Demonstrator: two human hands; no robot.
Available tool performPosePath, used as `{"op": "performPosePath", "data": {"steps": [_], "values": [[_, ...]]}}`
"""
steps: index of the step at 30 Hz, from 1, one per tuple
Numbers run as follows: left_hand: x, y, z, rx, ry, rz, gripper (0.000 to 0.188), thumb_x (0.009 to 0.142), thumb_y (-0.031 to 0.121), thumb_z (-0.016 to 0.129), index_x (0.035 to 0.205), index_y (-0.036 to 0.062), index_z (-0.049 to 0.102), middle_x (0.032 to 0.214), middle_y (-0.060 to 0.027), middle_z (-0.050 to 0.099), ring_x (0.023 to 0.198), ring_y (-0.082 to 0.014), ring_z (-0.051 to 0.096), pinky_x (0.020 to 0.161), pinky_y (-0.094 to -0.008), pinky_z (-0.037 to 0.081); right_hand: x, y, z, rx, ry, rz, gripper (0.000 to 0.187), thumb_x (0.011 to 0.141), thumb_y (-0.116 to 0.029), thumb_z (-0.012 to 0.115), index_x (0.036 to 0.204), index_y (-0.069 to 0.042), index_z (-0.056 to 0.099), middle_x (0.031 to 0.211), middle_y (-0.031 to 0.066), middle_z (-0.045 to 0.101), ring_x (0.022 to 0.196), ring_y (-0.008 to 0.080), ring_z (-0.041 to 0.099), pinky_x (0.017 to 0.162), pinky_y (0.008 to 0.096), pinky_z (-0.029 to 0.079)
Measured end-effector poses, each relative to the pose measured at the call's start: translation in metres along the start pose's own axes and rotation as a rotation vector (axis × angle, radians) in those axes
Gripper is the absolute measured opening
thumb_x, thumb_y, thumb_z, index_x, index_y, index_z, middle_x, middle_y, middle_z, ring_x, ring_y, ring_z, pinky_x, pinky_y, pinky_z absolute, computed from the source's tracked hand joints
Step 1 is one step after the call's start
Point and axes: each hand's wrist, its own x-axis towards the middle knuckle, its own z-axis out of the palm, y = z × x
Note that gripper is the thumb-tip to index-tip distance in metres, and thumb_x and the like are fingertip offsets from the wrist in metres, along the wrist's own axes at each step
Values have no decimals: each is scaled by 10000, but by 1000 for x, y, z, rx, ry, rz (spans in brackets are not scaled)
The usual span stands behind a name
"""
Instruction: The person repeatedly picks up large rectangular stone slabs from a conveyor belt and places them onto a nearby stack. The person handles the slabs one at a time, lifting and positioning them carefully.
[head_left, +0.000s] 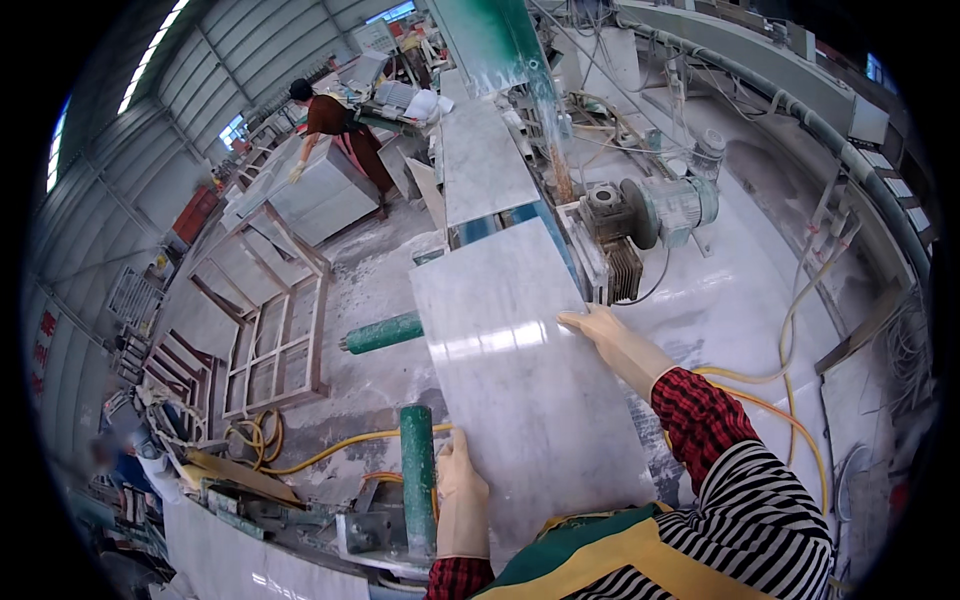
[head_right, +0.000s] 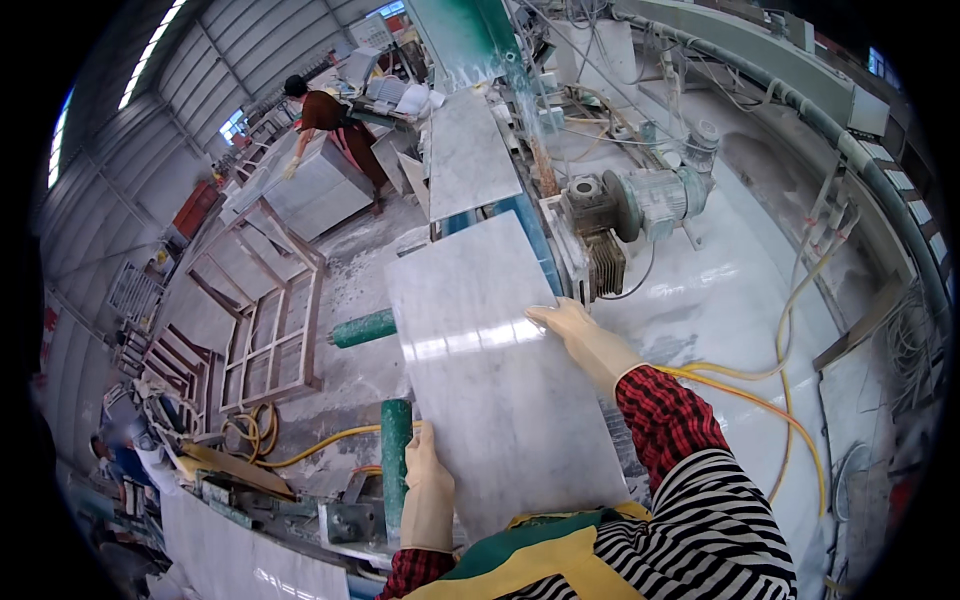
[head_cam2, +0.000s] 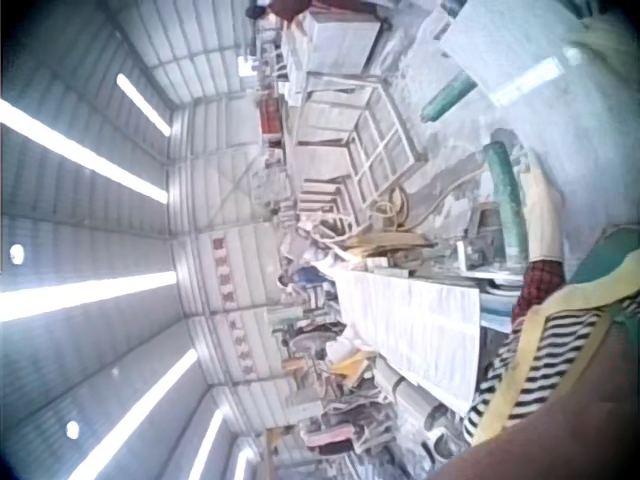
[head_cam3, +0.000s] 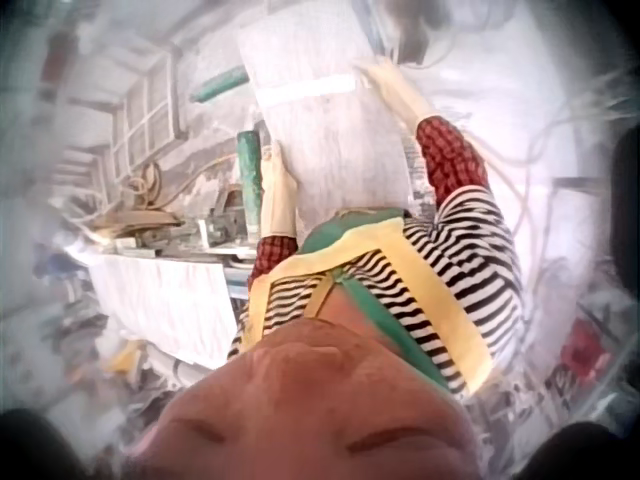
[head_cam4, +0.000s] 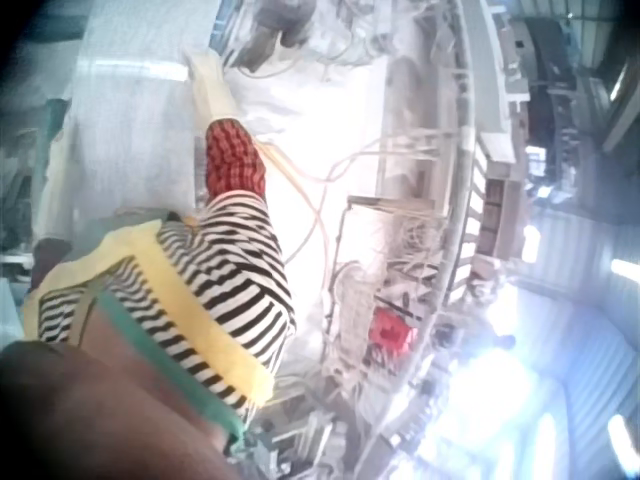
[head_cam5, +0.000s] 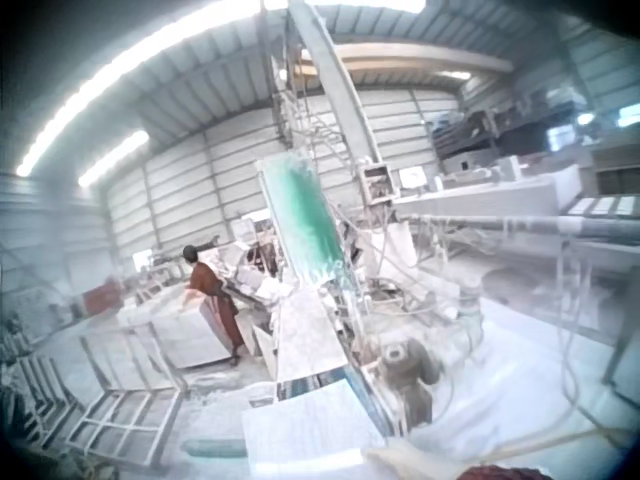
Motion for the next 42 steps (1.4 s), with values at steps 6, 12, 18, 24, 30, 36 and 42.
{"op": "performPosePath", "data": {"steps": [6,12,18,24,30,36,42], "values": [[79,9,42,153,-106,-57,523,976,506,633,1319,115,680,1328,-99,650,1188,-199,609,996,-366,500,35,3,1,510,-25,493,911,870,-343,829,1517,110,376,1424,238,587,1213,320,645,1000,422,537],[157,0,60,109,-238,-72,488,992,467,627,1298,89,667,1266,-101,673,1122,-202,627,969,-363,509,73,11,18,548,21,528,1028,850,-296,856,1586,92,252,1534,255,482,1293,340,596,1045,450,518],[193,16,79,-53,-332,-172,366,1019,383,629,1209,73,665,1130,-78,679,1018,-165,617,886,-342,520,105,17,33,433,123,595,1011,871,-276,837,1598,85,232,1540,257,479,1325,340,575,1097,468,478],[215,23,100,-31,-291,-158,339,1032,371,624,1190,75,671,1043,-33,679,946,-132,601,850,-318,518,135,29,31,239,202,648,863,894,-307,810,1526,98,386,1466,243,554,1274,300,613,1050,445,513],[228,46,104,-21,-345,-220,370,1041,351,634,1274,64,650,1143,-36,686,1005,-137,618,866,-324,521,78,13,8,621,-105,531,608,967,-284,729,1413,77,528,1283,174,676,1088,247,697,937,397,566],[228,23,80,-399,-614,-211,436,1040,332,647,1354,32,616,1252,-67,691,1091,-185,670,952,-367,541,-47,8,15,720,-129,651,495,995,-255,700,1418,-32,573,1291,93,681,1113,215,675,957,367,555],[167,-11,33,-282,-711,-373,506,1063,386,588,1390,0,581,1303,-103,677,1139,-223,659,987,-383,533,-47,-15,18,739,-154,619,542,966,-227,738,1429,-12,555,1309,113,672,1136,226,665,965,371,555]]}}
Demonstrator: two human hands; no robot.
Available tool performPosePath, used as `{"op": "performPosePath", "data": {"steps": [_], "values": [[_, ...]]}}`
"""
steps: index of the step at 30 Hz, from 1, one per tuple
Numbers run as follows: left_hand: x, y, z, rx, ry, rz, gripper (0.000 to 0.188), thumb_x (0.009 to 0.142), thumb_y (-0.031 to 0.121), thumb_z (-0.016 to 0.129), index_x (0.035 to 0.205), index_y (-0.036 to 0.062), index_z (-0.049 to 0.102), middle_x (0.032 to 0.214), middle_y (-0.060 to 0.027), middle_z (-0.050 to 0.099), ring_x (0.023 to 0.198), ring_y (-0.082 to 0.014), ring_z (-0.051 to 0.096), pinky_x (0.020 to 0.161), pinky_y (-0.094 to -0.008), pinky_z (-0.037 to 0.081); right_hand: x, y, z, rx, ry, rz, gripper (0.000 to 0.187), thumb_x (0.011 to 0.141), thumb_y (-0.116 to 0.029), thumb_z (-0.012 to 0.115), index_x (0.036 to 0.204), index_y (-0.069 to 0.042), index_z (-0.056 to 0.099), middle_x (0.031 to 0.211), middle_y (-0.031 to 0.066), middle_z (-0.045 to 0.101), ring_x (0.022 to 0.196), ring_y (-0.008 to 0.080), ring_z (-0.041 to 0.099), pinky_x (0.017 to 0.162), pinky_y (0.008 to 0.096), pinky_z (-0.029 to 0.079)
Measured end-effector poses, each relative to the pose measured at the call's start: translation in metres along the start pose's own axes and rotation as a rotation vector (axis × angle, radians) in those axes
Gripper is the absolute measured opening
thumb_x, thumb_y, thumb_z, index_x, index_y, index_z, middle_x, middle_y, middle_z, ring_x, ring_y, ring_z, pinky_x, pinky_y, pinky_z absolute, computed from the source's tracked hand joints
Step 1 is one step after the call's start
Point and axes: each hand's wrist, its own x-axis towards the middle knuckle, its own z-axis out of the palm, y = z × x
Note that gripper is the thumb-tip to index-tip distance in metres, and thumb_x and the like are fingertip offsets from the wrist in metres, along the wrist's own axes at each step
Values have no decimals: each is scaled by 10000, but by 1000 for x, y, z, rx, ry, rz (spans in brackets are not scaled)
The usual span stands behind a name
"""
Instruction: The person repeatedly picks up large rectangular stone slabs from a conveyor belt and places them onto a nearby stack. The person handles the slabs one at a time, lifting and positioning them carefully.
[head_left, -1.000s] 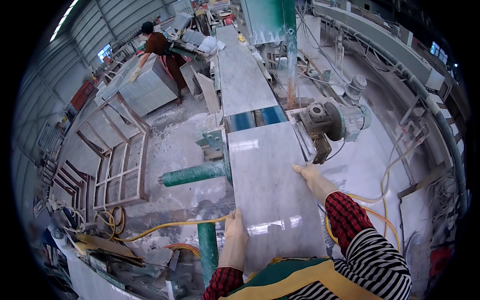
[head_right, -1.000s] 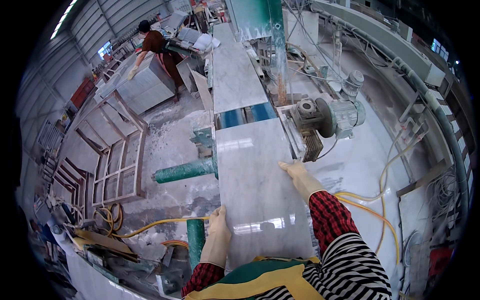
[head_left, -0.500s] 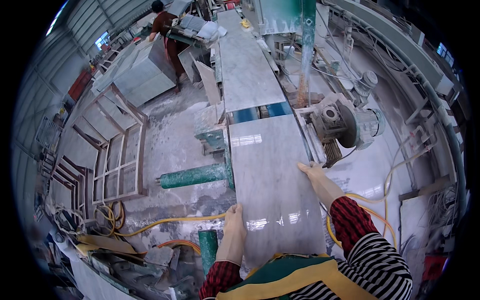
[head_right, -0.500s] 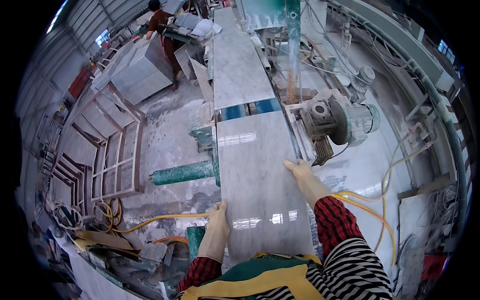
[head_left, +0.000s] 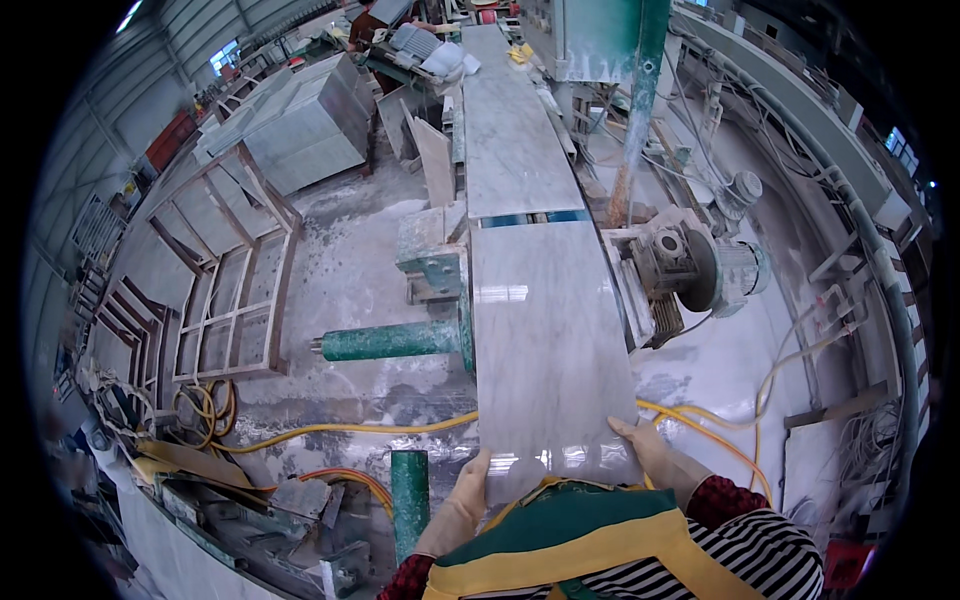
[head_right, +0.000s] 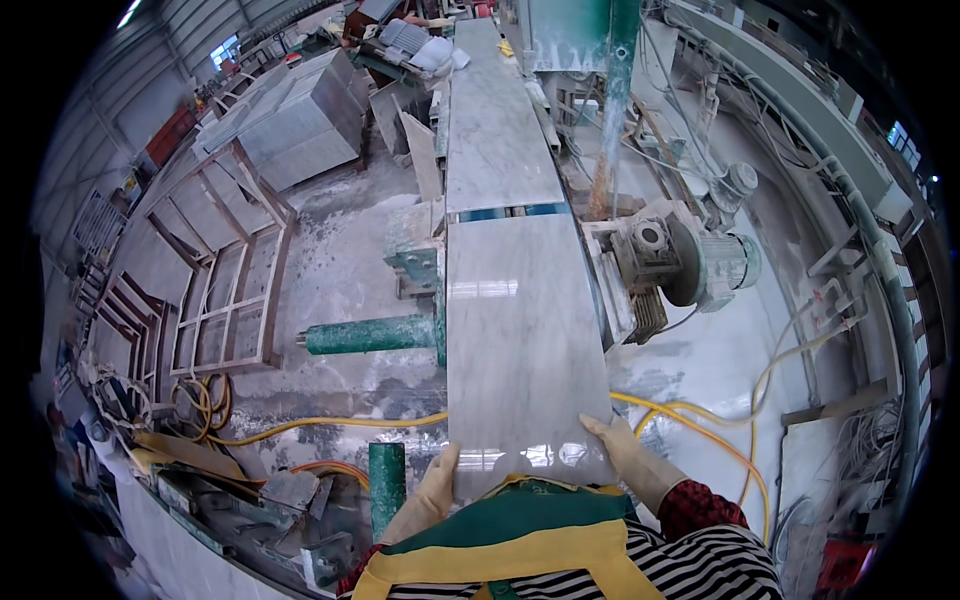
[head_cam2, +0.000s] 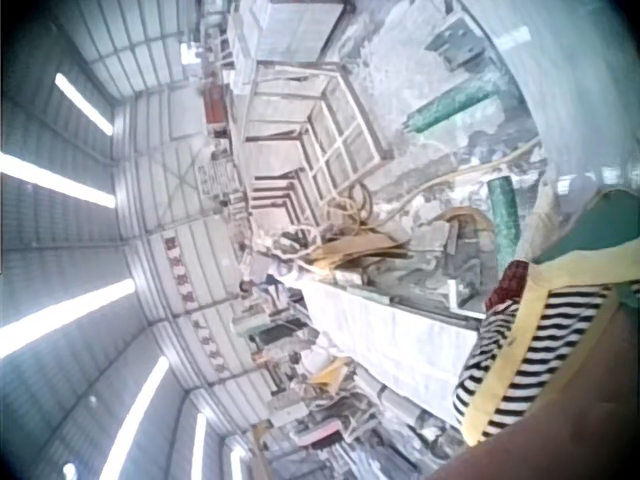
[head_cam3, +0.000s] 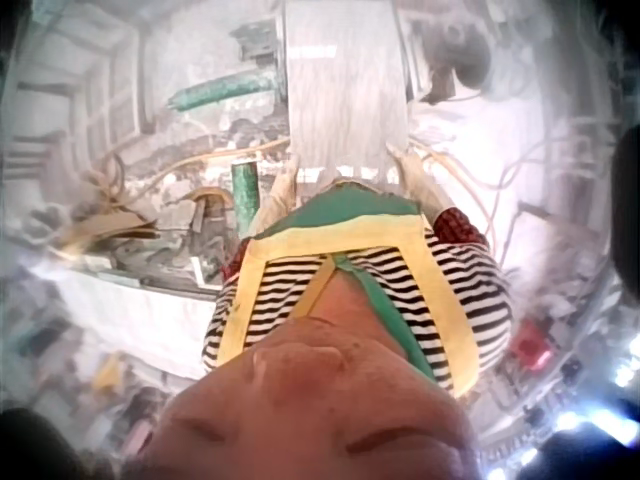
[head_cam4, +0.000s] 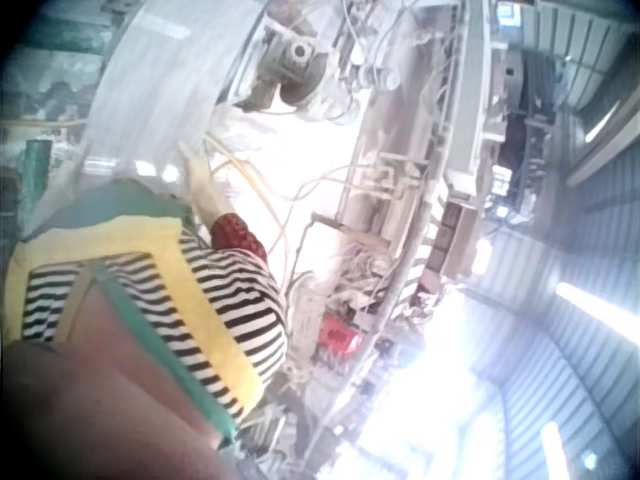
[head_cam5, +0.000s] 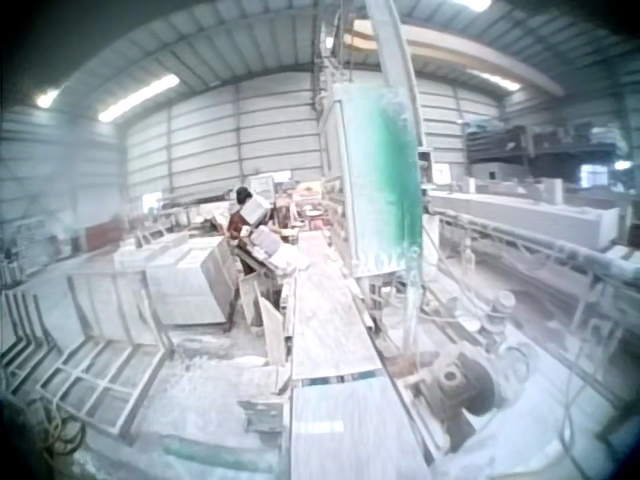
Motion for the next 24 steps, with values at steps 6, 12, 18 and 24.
{"op": "performPosePath", "data": {"steps": [6,12,18,24], "values": [[24,11,10,-7,135,59,502,1069,364,571,1408,-7,567,1353,-136,646,1241,-264,607,1068,-406,473,5,-21,19,-40,98,4,578,944,-244,763,1413,18,549,1282,144,675,1103,254,677,923,409,580],[32,26,13,44,132,108,555,1075,358,565,1488,-10,518,1461,-139,596,1323,-264,565,1120,-395,434,22,-26,24,-19,171,10,622,914,-240,799,1418,16,539,1259,159,682,1067,271,691,925,423,582],[21,38,30,81,160,130,531,1093,334,536,1498,-9,510,1463,-143,595,1320,-266,567,1122,-399,435,25,-31,19,-12,123,31,649,900,-266,814,1391,57,538,1237,166,690,1094,300,685,950,441,568],[35,33,26,71,123,175,549,1073,375,555,1463,-10,543,1423,-141,615,1283,-275,583,1081,-415,465,22,-47,26,-36,146,33,638,909,-254,802,1391,71,541,1235,180,694,1083,297,693,938,437,574]]}}
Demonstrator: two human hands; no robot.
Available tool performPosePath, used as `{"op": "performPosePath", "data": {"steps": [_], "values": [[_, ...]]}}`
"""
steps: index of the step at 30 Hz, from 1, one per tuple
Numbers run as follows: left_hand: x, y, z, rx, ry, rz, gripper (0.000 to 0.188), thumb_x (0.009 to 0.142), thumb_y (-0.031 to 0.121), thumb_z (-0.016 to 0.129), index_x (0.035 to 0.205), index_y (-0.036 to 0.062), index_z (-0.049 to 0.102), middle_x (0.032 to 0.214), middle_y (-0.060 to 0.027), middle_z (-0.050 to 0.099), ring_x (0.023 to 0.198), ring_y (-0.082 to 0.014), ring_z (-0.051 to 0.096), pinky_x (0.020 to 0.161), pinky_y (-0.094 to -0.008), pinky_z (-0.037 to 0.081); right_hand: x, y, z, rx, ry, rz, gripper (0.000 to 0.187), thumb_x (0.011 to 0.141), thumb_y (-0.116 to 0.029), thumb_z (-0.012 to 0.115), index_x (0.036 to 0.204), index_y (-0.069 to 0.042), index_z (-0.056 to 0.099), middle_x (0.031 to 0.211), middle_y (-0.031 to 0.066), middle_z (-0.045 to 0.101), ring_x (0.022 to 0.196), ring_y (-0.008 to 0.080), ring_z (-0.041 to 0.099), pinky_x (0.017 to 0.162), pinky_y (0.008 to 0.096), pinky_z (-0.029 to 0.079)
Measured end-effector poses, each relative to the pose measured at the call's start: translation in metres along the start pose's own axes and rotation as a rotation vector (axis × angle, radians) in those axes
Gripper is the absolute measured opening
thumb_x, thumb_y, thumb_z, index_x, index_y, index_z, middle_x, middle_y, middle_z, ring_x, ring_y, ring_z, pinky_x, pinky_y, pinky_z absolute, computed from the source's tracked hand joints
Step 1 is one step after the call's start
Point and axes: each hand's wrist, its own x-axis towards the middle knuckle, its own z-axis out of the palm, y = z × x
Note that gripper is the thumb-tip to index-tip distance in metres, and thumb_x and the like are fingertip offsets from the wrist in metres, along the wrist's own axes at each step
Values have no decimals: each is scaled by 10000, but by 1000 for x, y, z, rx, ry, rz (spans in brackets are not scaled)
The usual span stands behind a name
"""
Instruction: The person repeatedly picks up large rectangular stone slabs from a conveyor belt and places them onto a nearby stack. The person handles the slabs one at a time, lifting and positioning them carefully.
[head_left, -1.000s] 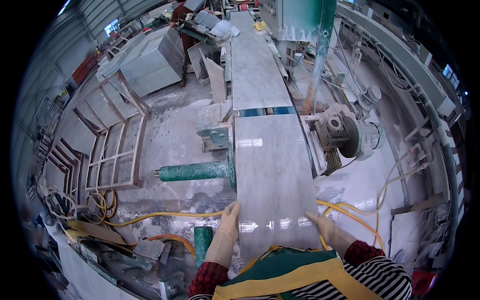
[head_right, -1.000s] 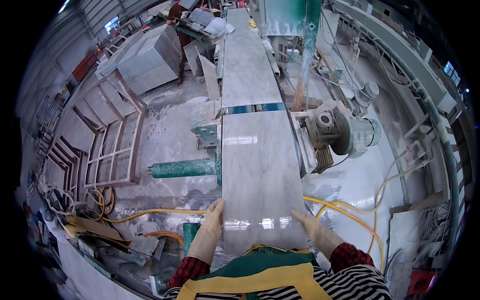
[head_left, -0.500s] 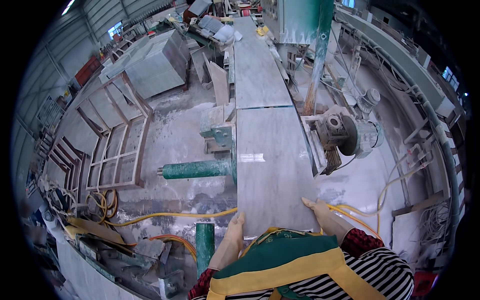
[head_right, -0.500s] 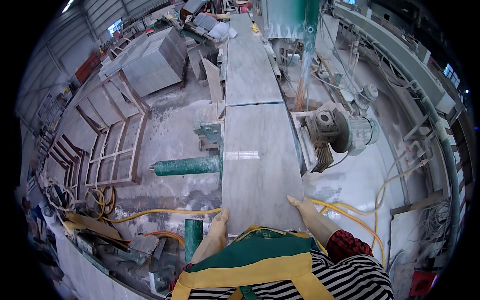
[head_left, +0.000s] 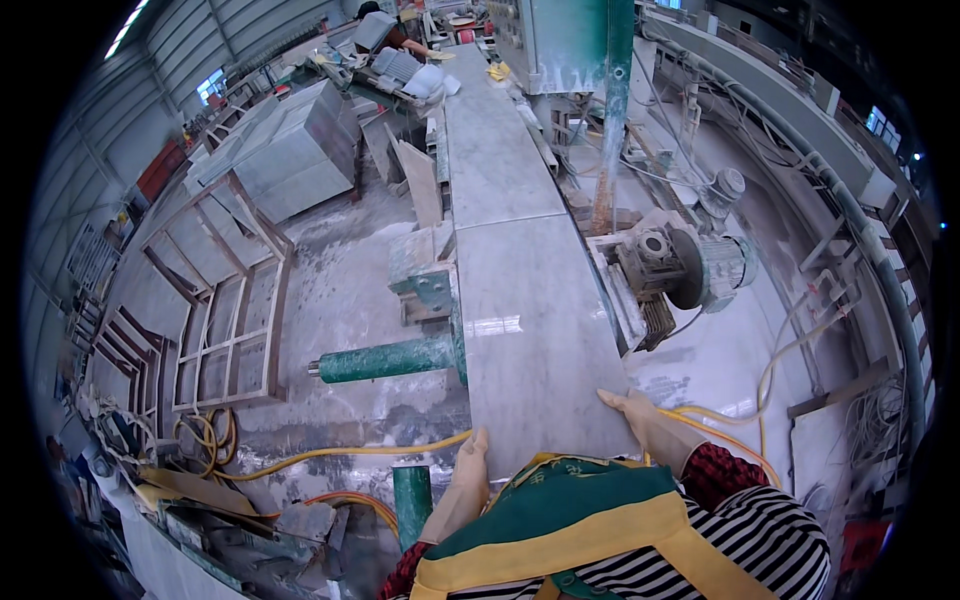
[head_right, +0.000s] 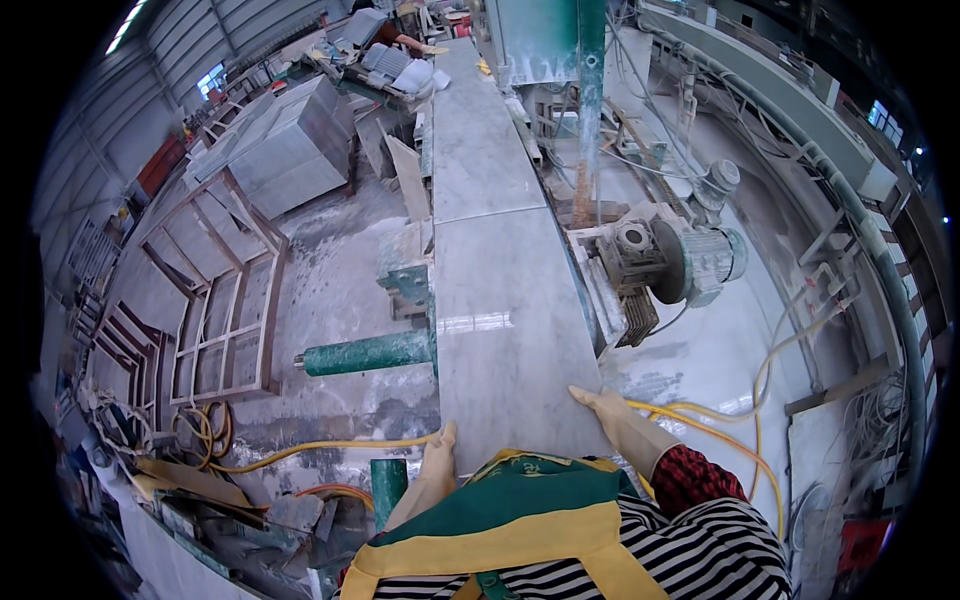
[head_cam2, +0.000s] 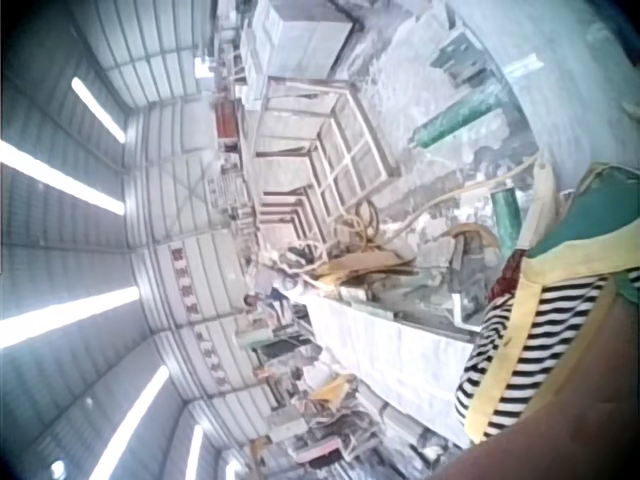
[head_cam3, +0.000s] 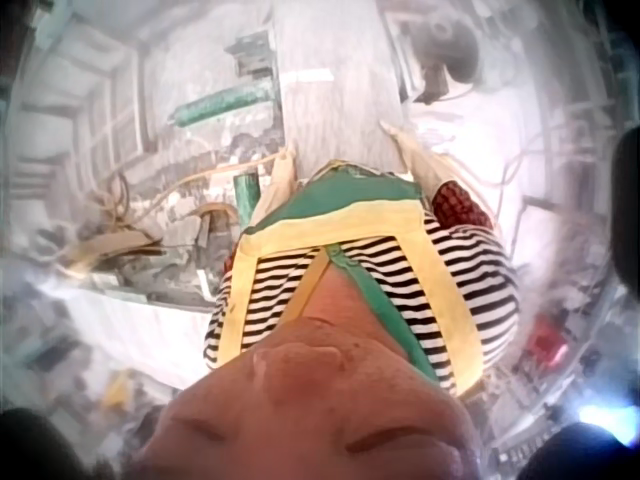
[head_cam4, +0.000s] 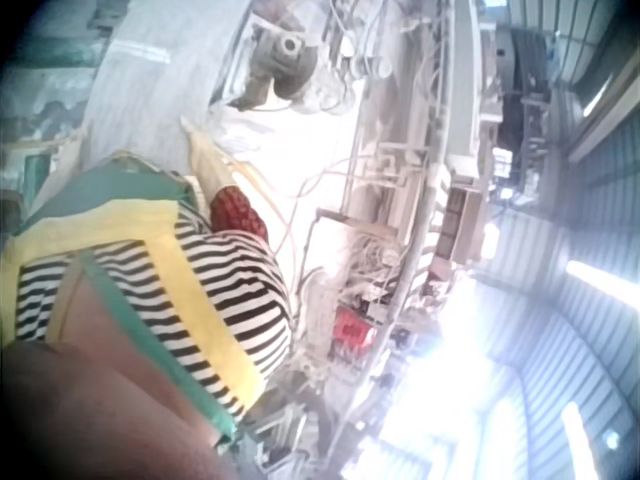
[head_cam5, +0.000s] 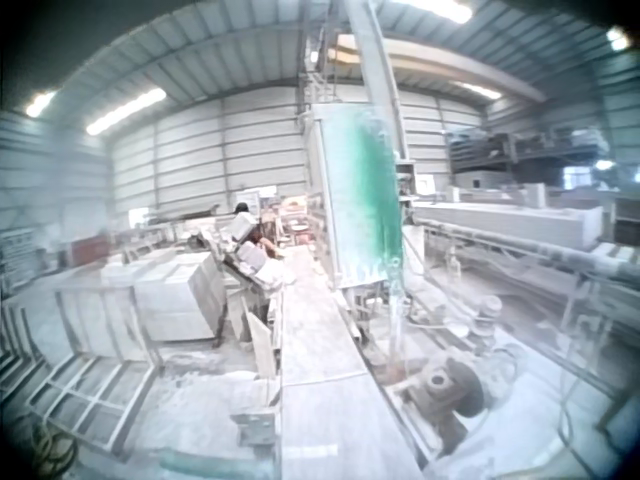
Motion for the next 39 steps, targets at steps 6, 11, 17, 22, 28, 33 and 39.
{"op": "performPosePath", "data": {"steps": [6,11,17,22,28,33,39], "values": [[11,-8,0,37,33,54,567,1053,421,570,1426,-6,578,1381,-144,636,1229,-281,605,1047,-439,484,18,2,-12,19,-57,-3,649,915,-263,796,1392,93,535,1237,190,694,1066,297,701,938,431,574],[22,-11,-6,4,24,36,541,1060,408,565,1403,-10,588,1352,-141,648,1208,-272,613,1030,-428,496,15,-5,-5,-2,-37,12,612,912,-280,804,1365,61,574,1206,176,707,1026,301,717,905,440,593],[17,1,2,19,11,42,513,1068,391,559,1383,-12,592,1328,-139,654,1189,-270,616,1014,-427,503,12,-12,-2,13,-12,-5,611,909,-272,805,1367,60,574,1185,174,715,1022,293,718,892,425,598],[26,-4,-1,5,7,52,515,1073,386,556,1398,-13,579,1342,-139,646,1193,-270,613,1020,-423,499,22,-10,-7,41,-76,-28,593,905,-264,808,1351,61,588,1177,169,717,1011,284,722,883,411,600],[35,-2,-4,31,1,51,523,1079,380,552,1433,-5,553,1384,-139,622,1228,-272,594,1035,-429,490,34,-8,-7,45,-36,-45,590,907,-266,806,1332,86,598,1178,180,720,1001,290,727,882,408,599],[32,5,4,10,37,47,521,1078,380,555,1435,2,557,1388,-125,625,1226,-262,597,1039,-424,490,38,-12,-6,47,-38,-35,605,899,-257,812,1336,99,592,1180,199,717,1001,308,728,890,423,599],[52,-3,-4,13,69,-14,514,1064,375,576,1425,9,574,1363,-122,643,1215,-256,606,1029,-418,493,49,-11,-7,61,-44,-58,590,896,-242,816,1318,106,596,1172,207,718,999,317,728,887,450,605]]}}
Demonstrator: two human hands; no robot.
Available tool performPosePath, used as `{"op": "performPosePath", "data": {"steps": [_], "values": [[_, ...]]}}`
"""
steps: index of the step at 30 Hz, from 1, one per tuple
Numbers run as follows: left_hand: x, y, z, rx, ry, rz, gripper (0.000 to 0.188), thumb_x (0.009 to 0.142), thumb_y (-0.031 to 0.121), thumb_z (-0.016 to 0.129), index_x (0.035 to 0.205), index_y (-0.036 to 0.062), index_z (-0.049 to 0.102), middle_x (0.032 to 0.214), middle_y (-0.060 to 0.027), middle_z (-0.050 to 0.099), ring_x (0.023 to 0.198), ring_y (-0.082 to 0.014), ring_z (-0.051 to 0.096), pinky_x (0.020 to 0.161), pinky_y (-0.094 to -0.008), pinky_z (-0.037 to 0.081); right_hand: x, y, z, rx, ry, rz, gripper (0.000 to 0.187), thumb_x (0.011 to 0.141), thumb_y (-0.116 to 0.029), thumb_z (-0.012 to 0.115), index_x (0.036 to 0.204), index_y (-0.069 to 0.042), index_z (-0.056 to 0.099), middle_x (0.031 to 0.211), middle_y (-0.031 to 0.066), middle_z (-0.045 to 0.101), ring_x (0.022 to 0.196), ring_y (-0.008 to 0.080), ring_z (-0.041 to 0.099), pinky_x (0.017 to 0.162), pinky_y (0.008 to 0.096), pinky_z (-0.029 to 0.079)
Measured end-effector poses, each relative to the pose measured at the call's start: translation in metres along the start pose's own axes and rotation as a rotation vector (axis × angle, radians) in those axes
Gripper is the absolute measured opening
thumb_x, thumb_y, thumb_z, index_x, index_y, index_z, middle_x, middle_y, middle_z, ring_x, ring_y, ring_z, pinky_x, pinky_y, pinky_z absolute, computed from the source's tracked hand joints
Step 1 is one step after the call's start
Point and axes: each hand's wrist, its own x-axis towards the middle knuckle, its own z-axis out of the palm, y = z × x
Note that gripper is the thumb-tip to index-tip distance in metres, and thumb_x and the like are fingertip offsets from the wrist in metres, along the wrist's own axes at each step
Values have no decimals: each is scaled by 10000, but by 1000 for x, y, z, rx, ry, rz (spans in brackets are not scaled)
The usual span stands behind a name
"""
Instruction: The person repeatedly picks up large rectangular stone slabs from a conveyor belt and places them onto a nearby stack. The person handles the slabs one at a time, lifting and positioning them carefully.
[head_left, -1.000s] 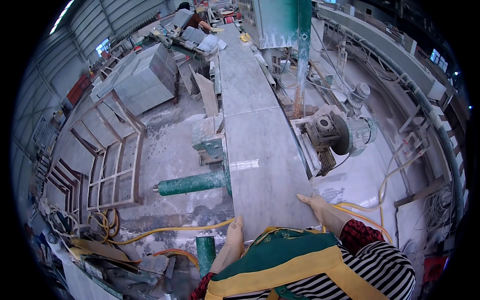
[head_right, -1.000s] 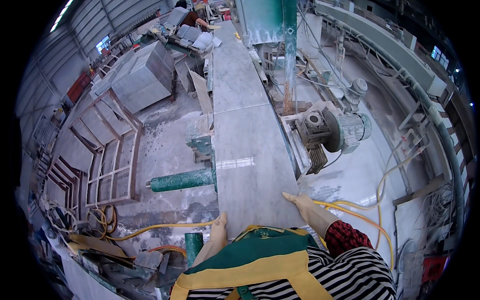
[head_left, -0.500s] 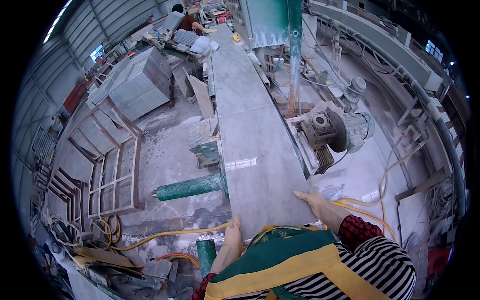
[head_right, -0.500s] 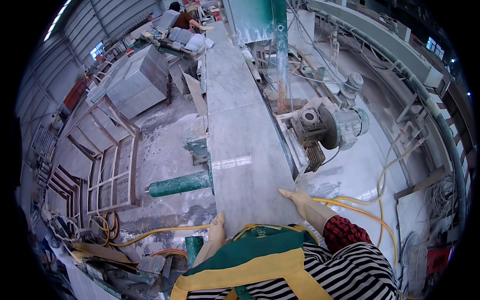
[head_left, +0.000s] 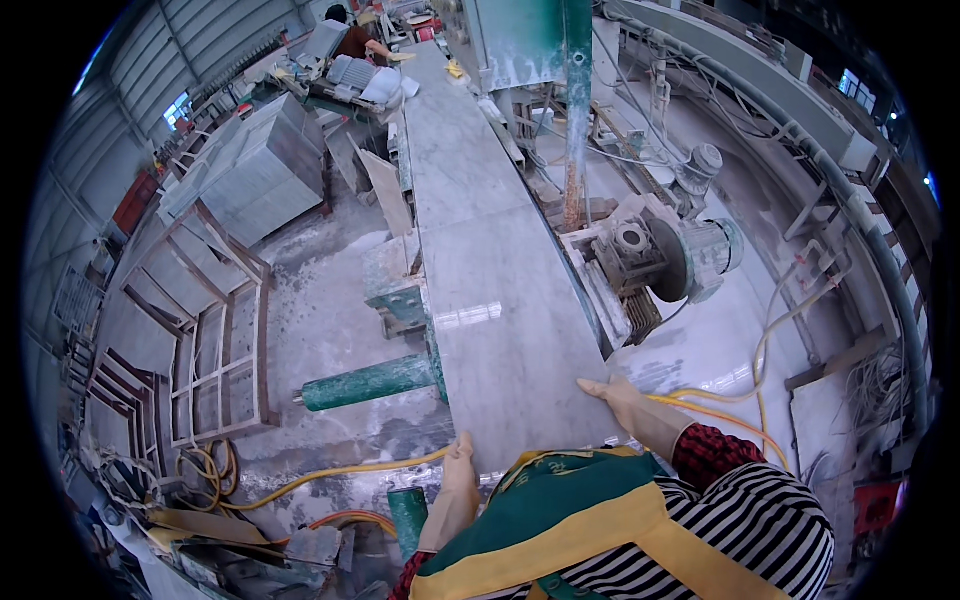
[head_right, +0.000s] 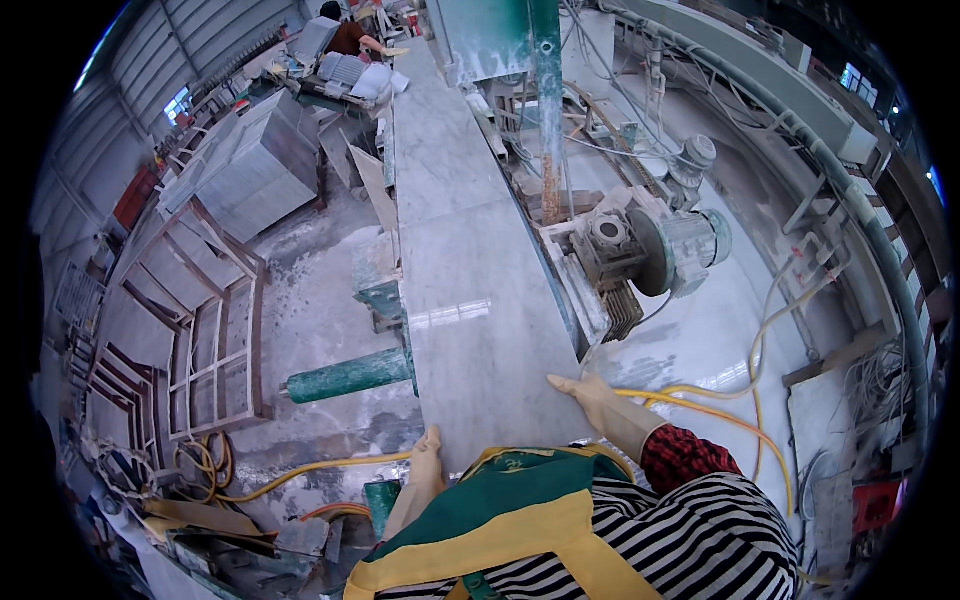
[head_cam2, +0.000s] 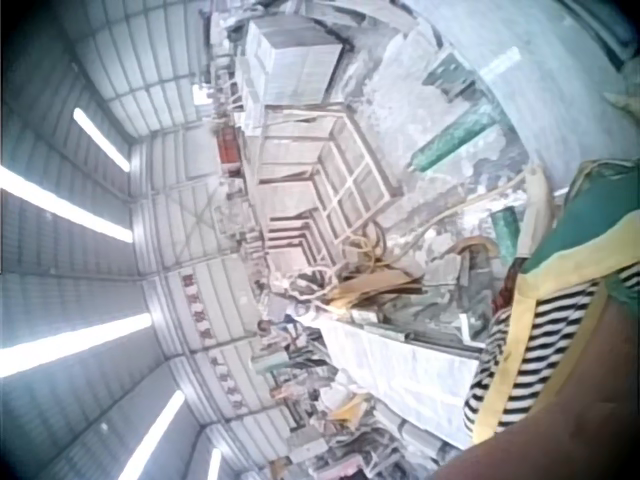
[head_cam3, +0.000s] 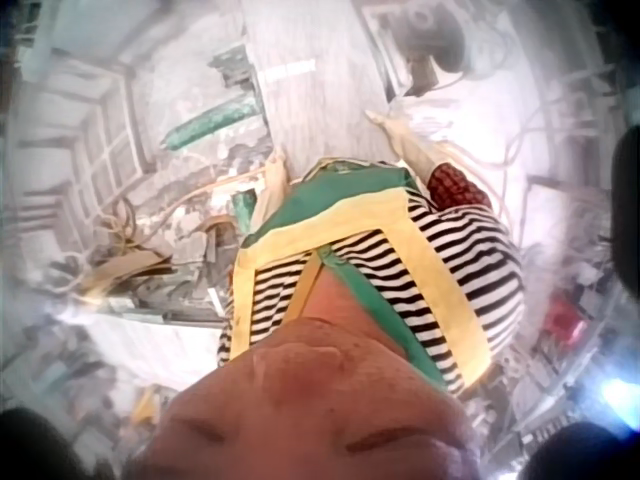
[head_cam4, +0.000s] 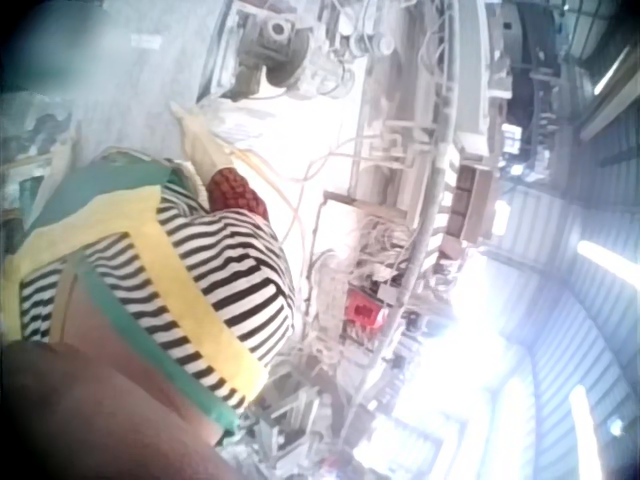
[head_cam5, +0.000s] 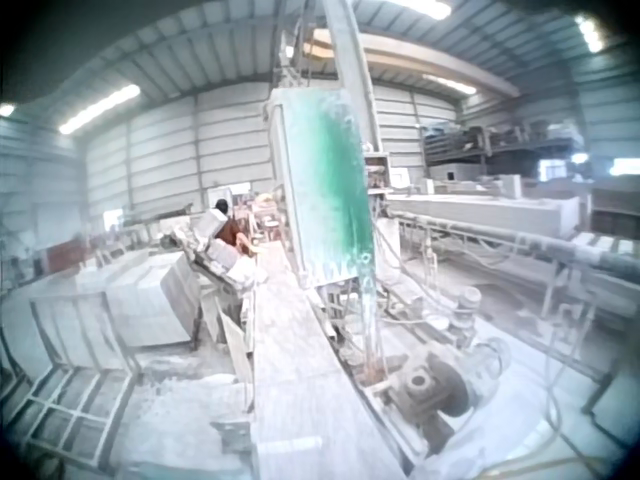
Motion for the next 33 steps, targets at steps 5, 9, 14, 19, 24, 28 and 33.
{"op": "performPosePath", "data": {"steps": [5,9,14,19,24,28,33], "values": [[0,4,6,12,52,7,478,1051,362,588,1386,22,603,1314,-117,662,1161,-253,625,972,-412,513,2,-2,2,-11,16,-2,576,897,-236,818,1307,104,599,1166,206,720,994,311,728,893,445,608],[-1,9,13,10,49,-23,436,1052,353,578,1345,34,626,1282,-111,672,1119,-245,637,936,-403,529,16,3,-6,-28,47,21,565,901,-234,814,1300,104,601,1164,198,723,997,307,726,894,437,603],[-4,9,22,56,-32,-9,386,1065,348,540,1279,48,655,1175,-91,713,1020,-222,676,863,-396,561,18,0,-13,16,12,16,551,909,-238,808,1310,76,597,1178,179,720,1025,292,714,906,435,591],[-23,38,45,83,27,-45,383,1081,354,508,1255,53,668,1119,-77,727,934,-218,699,779,-408,585,29,-1,-18,3,-41,27,533,927,-241,793,1319,55,587,1196,160,716,1065,278,700,940,441,576],[-17,36,43,80,32,-61,400,1084,374,508,1278,60,663,1153,-84,722,967,-220,696,809,-399,580,17,-12,-4,27,-13,44,533,930,-185,783,1367,38,574,1254,169,694,1110,306,684,988,474,562],[20,5,18,34,-36,-45,452,1078,394,518,1344,50,638,1257,-119,693,1109,-231,660,940,-389,531,38,-1,-15,87,-70,88,517,926,-165,786,1355,36,581,1235,168,702,1107,310,690,973,475,573],[19,12,27,40,17,-82,512,1060,405,554,1411,37,610,1335,-141,668,1183,-263,638,1013,-403,500,39,-9,-16,71,-146,56,548,919,-215,799,1353,35,576,1219,159,707,1099,301,691,918,466,593]]}}
